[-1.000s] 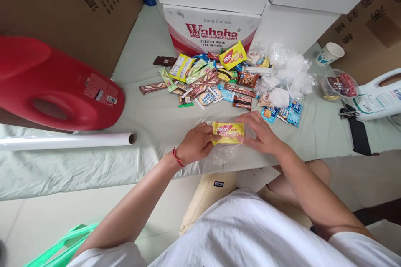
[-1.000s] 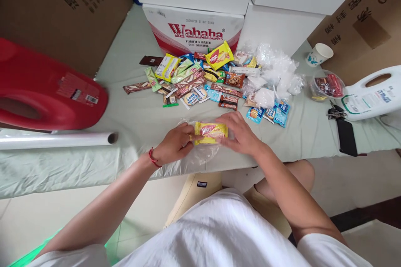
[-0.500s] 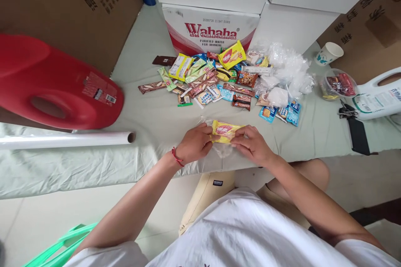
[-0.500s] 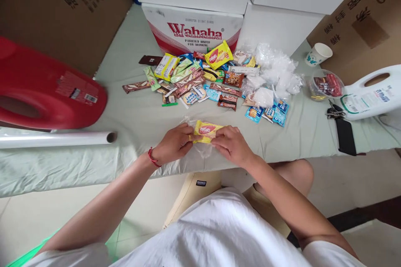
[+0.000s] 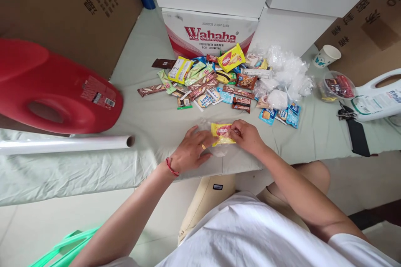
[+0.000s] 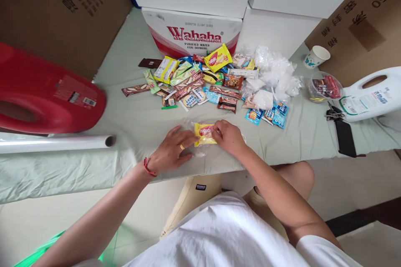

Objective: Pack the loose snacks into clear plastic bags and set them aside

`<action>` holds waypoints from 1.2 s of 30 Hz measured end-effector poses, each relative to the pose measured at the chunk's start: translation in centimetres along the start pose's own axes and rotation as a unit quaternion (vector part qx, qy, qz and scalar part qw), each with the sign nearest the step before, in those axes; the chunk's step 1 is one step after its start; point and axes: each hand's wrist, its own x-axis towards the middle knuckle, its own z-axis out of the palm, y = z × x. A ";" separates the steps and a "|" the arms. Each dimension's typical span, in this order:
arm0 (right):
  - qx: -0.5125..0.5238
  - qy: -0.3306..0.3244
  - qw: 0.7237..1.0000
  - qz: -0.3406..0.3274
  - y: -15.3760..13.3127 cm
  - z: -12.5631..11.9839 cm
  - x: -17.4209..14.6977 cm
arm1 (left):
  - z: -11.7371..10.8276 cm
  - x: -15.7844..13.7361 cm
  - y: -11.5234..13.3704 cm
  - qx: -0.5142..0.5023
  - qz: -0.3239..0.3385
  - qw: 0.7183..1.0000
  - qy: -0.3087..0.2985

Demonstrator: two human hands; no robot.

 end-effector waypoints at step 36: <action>-0.237 -0.061 0.967 0.066 -3.1 -0.6 1.0 | 3.1 3.7 0.5 0.095 -0.434 0.855 0.268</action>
